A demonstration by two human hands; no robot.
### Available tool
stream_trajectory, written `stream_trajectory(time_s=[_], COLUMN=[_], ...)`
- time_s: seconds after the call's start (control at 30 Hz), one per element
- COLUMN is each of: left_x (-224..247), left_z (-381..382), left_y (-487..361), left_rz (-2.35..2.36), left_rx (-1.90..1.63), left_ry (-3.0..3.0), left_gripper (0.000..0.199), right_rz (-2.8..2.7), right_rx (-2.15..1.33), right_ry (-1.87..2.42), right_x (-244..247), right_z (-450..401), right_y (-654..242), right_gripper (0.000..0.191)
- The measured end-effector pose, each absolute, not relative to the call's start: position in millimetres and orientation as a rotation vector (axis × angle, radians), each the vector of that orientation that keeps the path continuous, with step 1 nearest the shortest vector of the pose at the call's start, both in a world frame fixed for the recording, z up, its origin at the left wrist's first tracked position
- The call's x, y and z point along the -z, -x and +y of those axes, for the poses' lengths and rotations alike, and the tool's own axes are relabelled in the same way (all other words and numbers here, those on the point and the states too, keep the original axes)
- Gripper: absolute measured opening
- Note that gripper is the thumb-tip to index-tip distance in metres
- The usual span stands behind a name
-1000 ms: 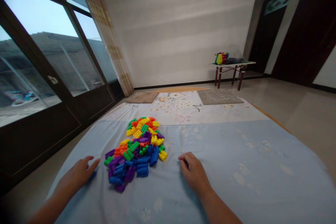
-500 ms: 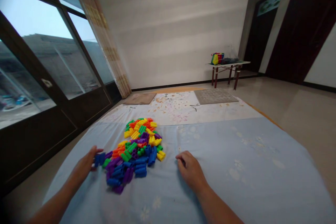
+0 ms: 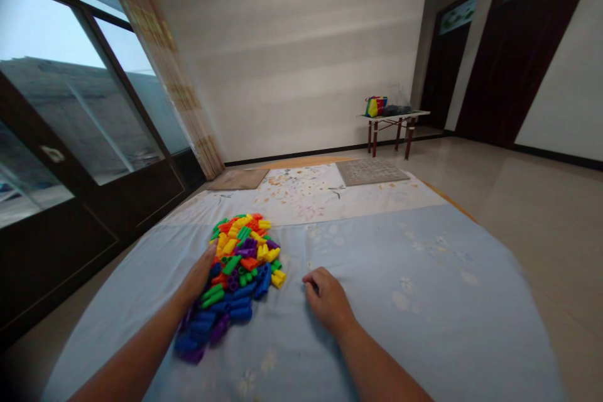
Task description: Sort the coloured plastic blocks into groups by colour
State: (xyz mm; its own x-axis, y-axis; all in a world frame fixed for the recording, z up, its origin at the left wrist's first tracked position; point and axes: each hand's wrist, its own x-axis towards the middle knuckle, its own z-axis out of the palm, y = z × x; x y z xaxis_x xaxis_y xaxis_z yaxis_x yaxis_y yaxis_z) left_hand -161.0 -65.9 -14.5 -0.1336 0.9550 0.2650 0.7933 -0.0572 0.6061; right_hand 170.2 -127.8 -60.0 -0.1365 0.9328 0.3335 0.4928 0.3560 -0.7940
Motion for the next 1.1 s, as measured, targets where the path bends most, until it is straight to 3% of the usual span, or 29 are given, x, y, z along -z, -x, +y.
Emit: stream_trajectory(time_s=[0.2,0.47,1.1], left_x=[-2,50,79], left_z=[-110,-171,-183], left_y=[140,157,148], left_rz=[1.969,2.088,2.169], left_rx=[-1.145,-1.060,-1.095], left_ry=[-1.773,-1.875,-2.209], left_gripper=[0.070,0.071,0.063], right_rz=[-1.776,-1.789,-1.815], right_rx=[-0.614,-0.503,-0.386], right_ry=[1.256,1.283,1.344], right_x=[58,61,64], right_z=[-127,-125,-126], right_y=[-171,-170,-167], right_gripper=[0.020,0.020,0.020])
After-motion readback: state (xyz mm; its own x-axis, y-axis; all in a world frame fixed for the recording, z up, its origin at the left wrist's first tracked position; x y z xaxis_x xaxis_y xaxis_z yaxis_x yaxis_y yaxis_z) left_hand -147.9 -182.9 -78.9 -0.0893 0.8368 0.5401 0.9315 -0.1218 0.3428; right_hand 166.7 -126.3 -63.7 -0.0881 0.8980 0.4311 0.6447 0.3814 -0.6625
